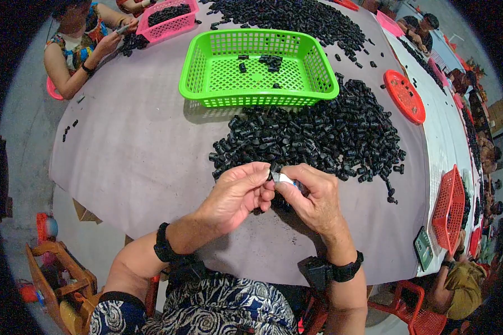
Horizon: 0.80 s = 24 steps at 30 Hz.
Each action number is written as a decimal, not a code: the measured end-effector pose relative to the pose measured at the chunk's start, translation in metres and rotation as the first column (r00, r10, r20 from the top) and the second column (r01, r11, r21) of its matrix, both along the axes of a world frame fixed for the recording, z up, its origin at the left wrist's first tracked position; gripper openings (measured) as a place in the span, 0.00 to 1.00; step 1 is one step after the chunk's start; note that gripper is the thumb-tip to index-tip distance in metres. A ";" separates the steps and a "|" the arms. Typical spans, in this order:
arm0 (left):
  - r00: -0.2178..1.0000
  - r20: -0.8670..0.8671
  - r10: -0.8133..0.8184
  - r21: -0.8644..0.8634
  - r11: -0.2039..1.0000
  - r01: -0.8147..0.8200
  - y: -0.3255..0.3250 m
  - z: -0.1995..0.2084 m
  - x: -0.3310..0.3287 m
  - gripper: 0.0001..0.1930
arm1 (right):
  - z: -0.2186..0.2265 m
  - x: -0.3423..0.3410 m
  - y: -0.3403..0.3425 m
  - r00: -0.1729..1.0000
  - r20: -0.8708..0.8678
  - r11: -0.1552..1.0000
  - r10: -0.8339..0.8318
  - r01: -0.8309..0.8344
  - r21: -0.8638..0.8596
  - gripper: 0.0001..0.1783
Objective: Manually assembling small black plastic components for shoe manufacturing.
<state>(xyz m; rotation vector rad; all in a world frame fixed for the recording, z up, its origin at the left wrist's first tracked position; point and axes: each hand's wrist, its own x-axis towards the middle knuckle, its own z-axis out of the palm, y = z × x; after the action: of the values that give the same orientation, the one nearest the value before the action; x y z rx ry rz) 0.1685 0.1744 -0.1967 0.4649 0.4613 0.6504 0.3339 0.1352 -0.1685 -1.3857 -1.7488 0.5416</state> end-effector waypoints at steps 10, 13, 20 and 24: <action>0.993 0.072 -0.098 -0.041 0.994 0.101 -0.008 0.002 0.001 0.08 | -0.009 0.014 0.006 0.922 -0.290 0.964 -0.256 0.265 -0.009 0.06; 0.992 0.101 -0.071 -0.060 0.995 0.077 -0.001 0.001 0.002 0.08 | -0.006 0.016 0.000 0.903 -0.352 0.968 -0.245 0.247 -0.041 0.06; 0.993 0.110 -0.043 -0.090 0.994 0.053 0.000 0.000 0.001 0.07 | -0.007 0.010 -0.002 0.955 -0.249 0.987 -0.163 0.156 -0.048 0.06; 0.994 0.101 -0.039 -0.084 0.995 0.047 0.001 -0.001 0.002 0.08 | -0.005 0.009 -0.002 0.988 -0.126 0.996 -0.094 0.093 -0.013 0.06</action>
<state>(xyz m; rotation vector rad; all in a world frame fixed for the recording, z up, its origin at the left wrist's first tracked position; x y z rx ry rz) 0.1704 0.1751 -0.1980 0.3577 0.3825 0.6067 0.3425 0.1327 -0.1738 -1.4004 -1.5737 0.5723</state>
